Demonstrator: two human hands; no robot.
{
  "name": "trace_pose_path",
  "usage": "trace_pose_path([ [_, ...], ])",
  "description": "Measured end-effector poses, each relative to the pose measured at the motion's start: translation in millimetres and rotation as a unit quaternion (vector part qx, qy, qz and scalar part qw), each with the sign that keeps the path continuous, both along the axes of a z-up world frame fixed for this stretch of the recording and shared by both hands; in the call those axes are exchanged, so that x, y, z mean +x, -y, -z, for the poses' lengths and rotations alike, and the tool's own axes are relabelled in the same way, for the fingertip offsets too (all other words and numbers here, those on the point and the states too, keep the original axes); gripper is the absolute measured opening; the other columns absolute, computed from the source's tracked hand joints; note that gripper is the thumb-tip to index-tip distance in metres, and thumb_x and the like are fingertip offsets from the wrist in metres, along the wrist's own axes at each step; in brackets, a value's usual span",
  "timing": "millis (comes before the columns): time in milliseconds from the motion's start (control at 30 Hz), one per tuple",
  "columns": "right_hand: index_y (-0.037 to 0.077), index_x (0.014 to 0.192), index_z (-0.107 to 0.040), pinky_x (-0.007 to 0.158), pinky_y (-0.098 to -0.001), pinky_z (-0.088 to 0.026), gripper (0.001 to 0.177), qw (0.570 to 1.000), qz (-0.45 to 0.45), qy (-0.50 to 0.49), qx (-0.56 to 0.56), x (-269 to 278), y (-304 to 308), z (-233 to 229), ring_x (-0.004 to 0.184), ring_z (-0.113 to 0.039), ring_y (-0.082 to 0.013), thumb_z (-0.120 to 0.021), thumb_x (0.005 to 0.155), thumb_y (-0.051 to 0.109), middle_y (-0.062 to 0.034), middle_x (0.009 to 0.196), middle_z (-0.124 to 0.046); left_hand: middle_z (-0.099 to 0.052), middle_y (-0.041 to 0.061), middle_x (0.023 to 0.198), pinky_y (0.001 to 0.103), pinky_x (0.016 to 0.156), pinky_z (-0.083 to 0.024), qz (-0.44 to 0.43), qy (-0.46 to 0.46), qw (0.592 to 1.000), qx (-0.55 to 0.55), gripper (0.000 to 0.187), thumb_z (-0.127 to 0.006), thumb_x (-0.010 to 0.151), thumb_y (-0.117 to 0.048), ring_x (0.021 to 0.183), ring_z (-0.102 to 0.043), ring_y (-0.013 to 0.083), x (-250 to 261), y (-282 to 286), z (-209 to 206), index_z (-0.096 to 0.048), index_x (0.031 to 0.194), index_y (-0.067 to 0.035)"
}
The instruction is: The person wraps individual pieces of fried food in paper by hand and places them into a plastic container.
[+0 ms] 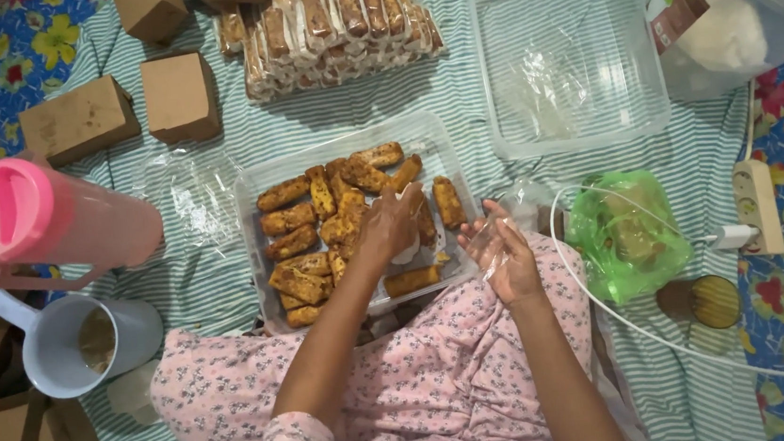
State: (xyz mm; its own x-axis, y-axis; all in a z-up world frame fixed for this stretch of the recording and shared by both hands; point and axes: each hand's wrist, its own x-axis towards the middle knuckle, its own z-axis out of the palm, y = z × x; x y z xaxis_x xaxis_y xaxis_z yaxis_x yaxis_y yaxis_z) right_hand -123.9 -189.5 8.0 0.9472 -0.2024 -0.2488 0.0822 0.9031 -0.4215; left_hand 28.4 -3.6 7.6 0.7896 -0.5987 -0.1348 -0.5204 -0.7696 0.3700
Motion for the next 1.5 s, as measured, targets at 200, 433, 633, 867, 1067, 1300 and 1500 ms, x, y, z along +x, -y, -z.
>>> trace_pose_path([
  [200,0.014,0.143,-0.054,0.106,-0.0537,-0.052,0.04,1.0,0.002,-0.001,0.001,1,1,1,0.117,-0.068,-0.0346,-0.052,0.104,0.022,-0.0129,0.106,-0.073,-0.059,0.018,0.11,0.058,0.077,-0.059,0.009,-0.031,0.999,0.026,0.058,-0.064,0.087,-0.019,0.088,-0.072,0.0487,1,-4,-31,-0.042,0.14,-0.033],
  [433,0.013,0.144,-0.052,0.106,-0.0534,-0.052,0.041,1.0,0.003,0.0,0.003,0,-1,0,0.116,-0.068,-0.0347,-0.052,0.104,0.021,-0.0136,0.106,-0.072,-0.058,0.022,0.122,0.056,0.088,-0.058,0.011,-0.114,0.991,0.074,0.06,-0.066,0.09,-0.018,0.103,-0.07,0.049,6,-1,-50,-0.04,0.143,-0.031],
  [633,0.013,0.144,-0.052,0.106,-0.054,-0.052,0.041,1.0,0.003,0.0,-0.001,1,-1,2,0.116,-0.068,-0.0348,-0.052,0.104,0.022,-0.0134,0.106,-0.071,-0.057,0.022,0.123,0.055,0.088,-0.059,-0.016,-0.119,0.991,0.059,0.065,-0.067,0.089,-0.017,0.102,-0.071,0.0471,12,2,-23,-0.039,0.146,-0.034],
  [867,0.013,0.144,-0.052,0.106,-0.0535,-0.053,0.041,1.0,0.005,-0.001,-0.003,2,-1,4,0.115,-0.068,-0.035,-0.052,0.104,0.021,-0.0137,0.105,-0.072,-0.056,0.022,0.125,0.055,0.088,-0.059,-0.036,-0.128,0.99,0.046,0.062,-0.066,0.088,-0.014,0.102,-0.071,0.0484,8,1,-36,-0.043,0.142,-0.034],
  [1067,0.013,0.144,-0.052,0.105,-0.0536,-0.053,0.042,1.0,0.008,-0.004,-0.001,2,-1,6,0.115,-0.069,-0.0352,-0.053,0.103,0.021,-0.014,0.105,-0.073,-0.055,0.023,0.123,0.058,0.087,-0.058,-0.042,-0.127,0.99,0.043,0.06,-0.066,0.089,-0.02,0.103,-0.069,0.0515,3,4,-40,-0.042,0.142,-0.032],
  [1300,0.012,0.144,-0.052,0.105,-0.0536,-0.053,0.042,1.0,0.008,0.002,-0.003,3,0,6,0.114,-0.069,-0.0352,-0.053,0.103,0.021,-0.0146,0.105,-0.074,-0.054,0.026,0.124,0.059,0.089,-0.058,-0.043,-0.131,0.99,0.017,0.065,-0.071,0.087,-0.014,0.105,-0.067,0.054,4,2,-34,-0.041,0.142,-0.03],
  [1500,0.014,0.143,-0.054,0.106,-0.055,-0.052,0.041,1.0,0.003,0.016,0.011,3,0,10,0.118,-0.067,-0.0373,-0.052,0.104,0.028,-0.0149,0.108,-0.072,-0.058,0.021,0.12,0.054,0.088,-0.059,-0.043,-0.108,0.993,0.011,0.065,-0.071,0.083,-0.014,0.104,-0.07,0.048,13,1,-4,-0.045,0.139,-0.035],
])
